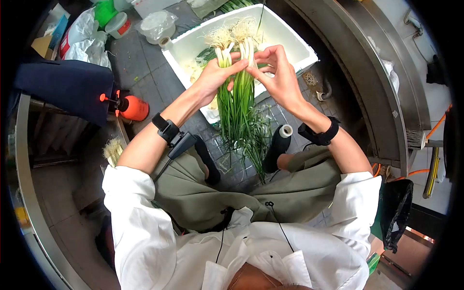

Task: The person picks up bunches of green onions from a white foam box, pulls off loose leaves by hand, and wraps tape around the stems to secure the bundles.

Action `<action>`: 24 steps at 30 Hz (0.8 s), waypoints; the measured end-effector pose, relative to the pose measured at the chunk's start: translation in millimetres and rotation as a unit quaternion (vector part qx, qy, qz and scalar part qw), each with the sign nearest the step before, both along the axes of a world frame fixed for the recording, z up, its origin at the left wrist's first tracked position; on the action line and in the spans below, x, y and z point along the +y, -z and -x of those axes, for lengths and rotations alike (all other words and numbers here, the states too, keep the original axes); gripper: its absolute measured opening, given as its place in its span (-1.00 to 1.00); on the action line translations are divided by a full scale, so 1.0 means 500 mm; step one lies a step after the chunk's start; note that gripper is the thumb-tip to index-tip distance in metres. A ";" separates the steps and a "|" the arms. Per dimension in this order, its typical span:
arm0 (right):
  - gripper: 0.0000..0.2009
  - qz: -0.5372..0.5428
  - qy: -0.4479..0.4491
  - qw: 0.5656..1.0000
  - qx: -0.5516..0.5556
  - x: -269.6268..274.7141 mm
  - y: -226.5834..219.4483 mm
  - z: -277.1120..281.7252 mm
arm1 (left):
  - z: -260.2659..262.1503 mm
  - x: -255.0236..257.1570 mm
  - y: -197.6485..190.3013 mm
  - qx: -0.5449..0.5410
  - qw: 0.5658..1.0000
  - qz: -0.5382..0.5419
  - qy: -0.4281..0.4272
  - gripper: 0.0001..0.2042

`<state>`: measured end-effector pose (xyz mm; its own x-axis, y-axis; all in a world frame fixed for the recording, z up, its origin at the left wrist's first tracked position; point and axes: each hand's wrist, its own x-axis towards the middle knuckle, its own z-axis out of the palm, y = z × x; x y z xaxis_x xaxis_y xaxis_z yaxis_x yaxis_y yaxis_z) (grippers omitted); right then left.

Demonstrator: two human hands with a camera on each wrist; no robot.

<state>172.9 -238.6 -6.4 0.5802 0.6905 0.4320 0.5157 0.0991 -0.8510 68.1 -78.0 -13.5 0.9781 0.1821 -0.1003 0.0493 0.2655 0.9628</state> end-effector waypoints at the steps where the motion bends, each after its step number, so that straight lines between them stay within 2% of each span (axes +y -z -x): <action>1: -0.65 -0.006 0.028 0.999 -0.044 0.002 -0.002 0.000 | 0.000 0.002 0.006 0.009 1.000 0.004 -0.013 -0.59; 2: -0.65 -0.004 0.028 0.999 -0.043 -0.001 -0.003 -0.003 | 0.000 0.002 0.013 0.010 1.000 0.006 -0.013 -0.59; 4: -0.73 0.127 0.029 0.989 -0.065 -0.012 -0.006 -0.015 | -0.001 0.005 0.021 0.015 0.999 -0.001 -0.031 -0.60; 5: -0.81 0.134 -0.002 0.991 -0.013 -0.013 0.010 -0.025 | -0.001 0.003 0.022 0.016 0.999 -0.001 -0.031 -0.60; 8: -0.83 0.155 0.021 0.986 0.052 -0.014 -0.008 -0.022 | 0.000 -0.001 0.025 0.021 0.999 0.015 -0.032 -0.62; 12: -0.86 0.111 0.073 0.991 -0.016 -0.016 0.006 -0.064 | -0.004 0.008 0.038 0.040 0.999 -0.001 -0.026 -0.63; 14: -0.85 0.124 0.088 0.988 -0.007 -0.019 0.006 -0.081 | 0.002 0.021 0.036 0.043 0.999 -0.015 -0.019 -0.64; 17: -0.83 0.170 0.150 0.972 -0.063 -0.030 0.016 -0.111 | 0.006 0.020 0.031 0.065 0.997 -0.030 -0.025 -0.63; 20: -0.84 0.172 0.173 0.967 -0.073 -0.036 0.020 -0.121 | 0.011 0.014 0.029 0.091 0.995 -0.040 -0.008 -0.60; 22: -0.81 0.152 0.224 0.960 -0.076 -0.044 0.008 -0.148 | 0.011 0.013 0.031 0.107 0.992 -0.061 0.015 -0.58; 24: -0.80 0.130 0.236 0.962 0.040 -0.065 -0.010 -0.169 | 0.009 0.017 0.035 0.100 0.993 -0.059 0.013 -0.58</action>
<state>257.2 -271.1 -1.1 0.8800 0.4205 0.2207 0.3823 -0.3515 -0.8546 63.7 -69.5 -30.8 0.9454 0.1782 -0.2727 0.2482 0.1479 0.9573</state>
